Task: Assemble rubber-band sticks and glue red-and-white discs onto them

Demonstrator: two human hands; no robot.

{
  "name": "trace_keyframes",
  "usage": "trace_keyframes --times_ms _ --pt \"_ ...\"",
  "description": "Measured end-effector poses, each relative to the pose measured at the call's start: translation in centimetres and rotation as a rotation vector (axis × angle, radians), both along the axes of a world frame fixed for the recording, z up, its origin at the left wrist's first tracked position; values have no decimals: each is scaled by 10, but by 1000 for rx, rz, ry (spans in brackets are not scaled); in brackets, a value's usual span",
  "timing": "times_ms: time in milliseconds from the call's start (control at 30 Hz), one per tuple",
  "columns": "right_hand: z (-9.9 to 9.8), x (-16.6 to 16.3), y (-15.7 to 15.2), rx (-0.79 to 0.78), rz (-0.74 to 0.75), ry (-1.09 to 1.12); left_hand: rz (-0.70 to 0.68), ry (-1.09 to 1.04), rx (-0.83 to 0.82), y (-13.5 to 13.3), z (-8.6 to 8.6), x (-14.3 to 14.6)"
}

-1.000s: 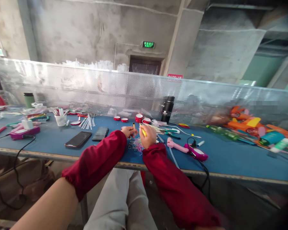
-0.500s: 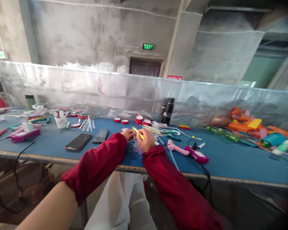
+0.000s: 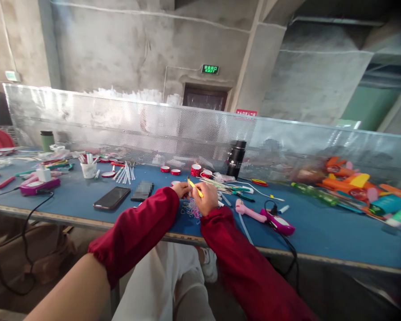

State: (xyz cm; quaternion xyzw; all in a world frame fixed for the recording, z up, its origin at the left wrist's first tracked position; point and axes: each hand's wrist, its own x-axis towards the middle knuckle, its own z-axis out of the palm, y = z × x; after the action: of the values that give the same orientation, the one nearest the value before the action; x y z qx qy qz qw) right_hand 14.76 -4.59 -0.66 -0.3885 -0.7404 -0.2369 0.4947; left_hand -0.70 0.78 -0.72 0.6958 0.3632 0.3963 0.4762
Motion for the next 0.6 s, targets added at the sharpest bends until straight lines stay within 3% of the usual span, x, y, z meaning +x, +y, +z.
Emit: trace_keyframes --times_ms 400,600 --pt "0 4 1 43 -100 52 10 -36 -3 -1 -1 0" --pt "-1 -1 0 25 -48 -35 21 -29 -7 0 -1 0"
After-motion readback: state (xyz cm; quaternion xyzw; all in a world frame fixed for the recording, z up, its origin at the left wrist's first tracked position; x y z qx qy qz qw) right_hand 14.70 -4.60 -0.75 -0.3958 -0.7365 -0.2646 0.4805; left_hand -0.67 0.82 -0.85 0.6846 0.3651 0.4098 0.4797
